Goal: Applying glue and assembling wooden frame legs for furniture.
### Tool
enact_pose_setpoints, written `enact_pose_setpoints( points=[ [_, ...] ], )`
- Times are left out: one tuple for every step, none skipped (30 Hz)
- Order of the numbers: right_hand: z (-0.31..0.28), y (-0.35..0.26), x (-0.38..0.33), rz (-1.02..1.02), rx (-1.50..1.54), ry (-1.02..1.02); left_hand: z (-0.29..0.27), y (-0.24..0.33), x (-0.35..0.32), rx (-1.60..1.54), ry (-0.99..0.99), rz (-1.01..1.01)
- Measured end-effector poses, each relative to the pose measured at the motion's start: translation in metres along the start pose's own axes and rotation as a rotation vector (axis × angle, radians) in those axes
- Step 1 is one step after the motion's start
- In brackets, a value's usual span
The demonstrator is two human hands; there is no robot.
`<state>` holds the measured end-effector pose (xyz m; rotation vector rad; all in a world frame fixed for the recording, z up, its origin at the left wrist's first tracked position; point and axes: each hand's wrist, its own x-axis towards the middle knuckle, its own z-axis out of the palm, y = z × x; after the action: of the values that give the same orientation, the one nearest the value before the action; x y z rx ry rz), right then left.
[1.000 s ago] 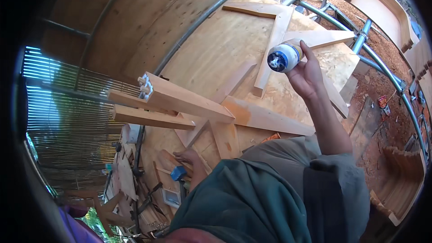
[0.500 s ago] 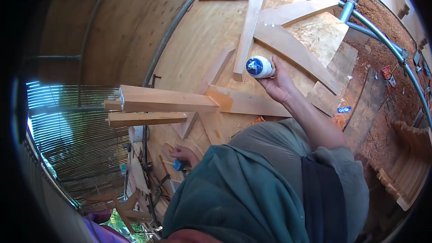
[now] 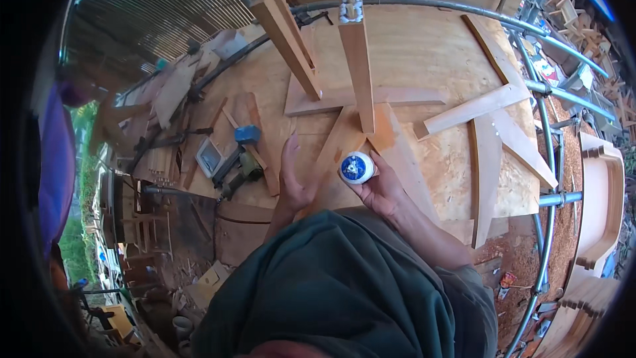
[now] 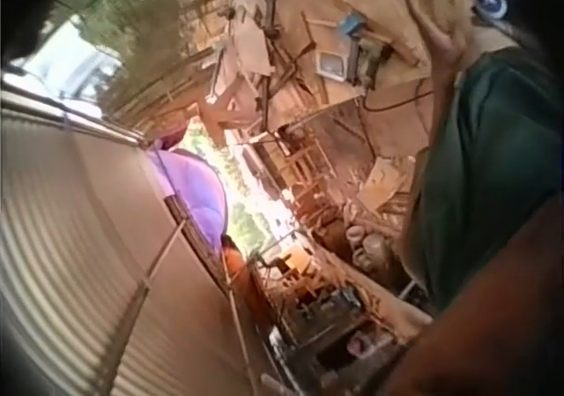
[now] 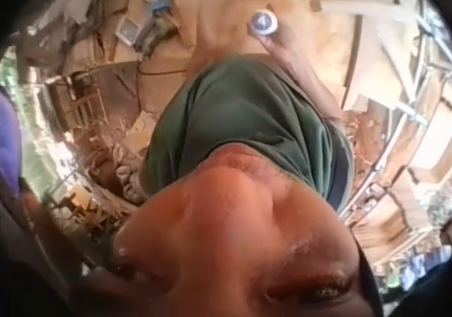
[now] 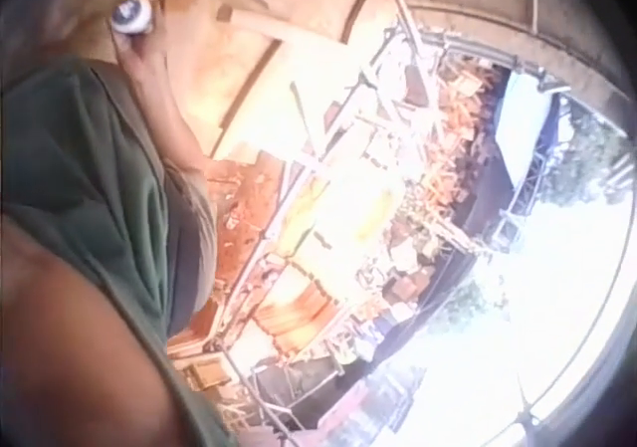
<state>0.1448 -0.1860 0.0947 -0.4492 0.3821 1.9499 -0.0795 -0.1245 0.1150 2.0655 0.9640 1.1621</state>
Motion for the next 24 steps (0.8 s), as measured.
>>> enact_pose_setpoints(
  points=[
    [0.005,0.006,0.002,0.034,-0.005,0.035,-0.005,0.002,-0.007,0.076,-0.044,0.017],
    [0.008,0.009,0.004,0.056,0.003,0.045,-0.01,0.001,-0.016,0.071,-0.016,0.014],
    [0.012,0.012,0.006,0.062,-0.023,0.052,-0.018,-0.004,-0.027,0.083,-0.002,-0.065],
    [0.017,0.013,0.006,0.078,0.015,0.015,-0.025,-0.007,-0.033,0.096,0.005,-0.145],
    [0.023,0.014,0.007,0.095,0.055,-0.021,-0.033,-0.01,-0.037,0.092,0.022,-0.149],
    [0.023,0.014,0.009,0.065,0.072,-0.096,-0.041,-0.015,-0.041,0.06,0.029,-0.187],
    [0.024,0.014,0.014,0.053,0.113,-0.089,-0.048,-0.021,-0.043,0.027,0.035,-0.225],
    [0.024,0.012,0.021,0.039,0.157,-0.081,-0.055,-0.027,-0.041,0.008,0.041,-0.235],
    [0.019,0.01,0.027,0.047,0.148,-0.104,-0.062,-0.031,-0.041,0.004,-0.004,-0.223],
    [0.026,0.013,0.025,0.055,0.132,-0.059,-0.067,-0.03,-0.038,0.0,-0.056,-0.211],
    [0.037,0.017,0.02,0.06,0.119,-0.015,-0.07,-0.026,-0.033,-0.015,-0.06,-0.226],
    [0.055,0.027,0.016,-0.03,-0.003,0.121,-0.073,-0.018,-0.021,-0.018,-0.138,-0.206],
    [0.055,0.03,0.021,0.019,-0.051,0.115,-0.074,-0.014,-0.009,-0.02,-0.221,-0.177],
    [0.055,0.032,0.025,0.062,-0.095,0.107,-0.071,-0.011,0.001,-0.043,-0.237,-0.172],
    [0.061,0.039,0.028,0.034,-0.129,0.161,-0.065,-0.009,0.011,-0.123,-0.271,-0.123],
    [0.064,0.044,0.031,0.051,-0.112,0.119,-0.059,-0.007,0.019,-0.208,-0.31,-0.071],
    [0.065,0.048,0.034,0.061,-0.095,0.075,-0.051,-0.01,0.022,-0.25,-0.341,-0.03],
    [0.061,0.051,0.039,0.054,-0.095,0.042,-0.048,-0.006,0.029,-0.262,-0.404,-0.055],
    [0.06,0.054,0.037,0.081,-0.116,-0.041,-0.049,0.001,0.034,-0.269,-0.469,-0.08],
    [0.059,0.056,0.034,0.099,-0.141,-0.127,-0.05,0.007,0.038,-0.271,-0.503,-0.116],
    [0.062,0.059,0.033,0.036,-0.078,-0.051,-0.045,-0.004,0.038,-0.307,-0.493,-0.066],
    [0.065,0.057,0.025,0.002,-0.068,0.011,-0.041,-0.018,0.037,-0.337,-0.472,-0.023],
    [0.07,0.053,0.02,-0.024,-0.058,0.07,-0.037,-0.032,0.036,-0.399,-0.448,-0.044],
    [0.073,0.049,0.009,-0.086,0.01,0.109,-0.035,-0.047,0.033,-0.427,-0.425,-0.07]
  ],
)
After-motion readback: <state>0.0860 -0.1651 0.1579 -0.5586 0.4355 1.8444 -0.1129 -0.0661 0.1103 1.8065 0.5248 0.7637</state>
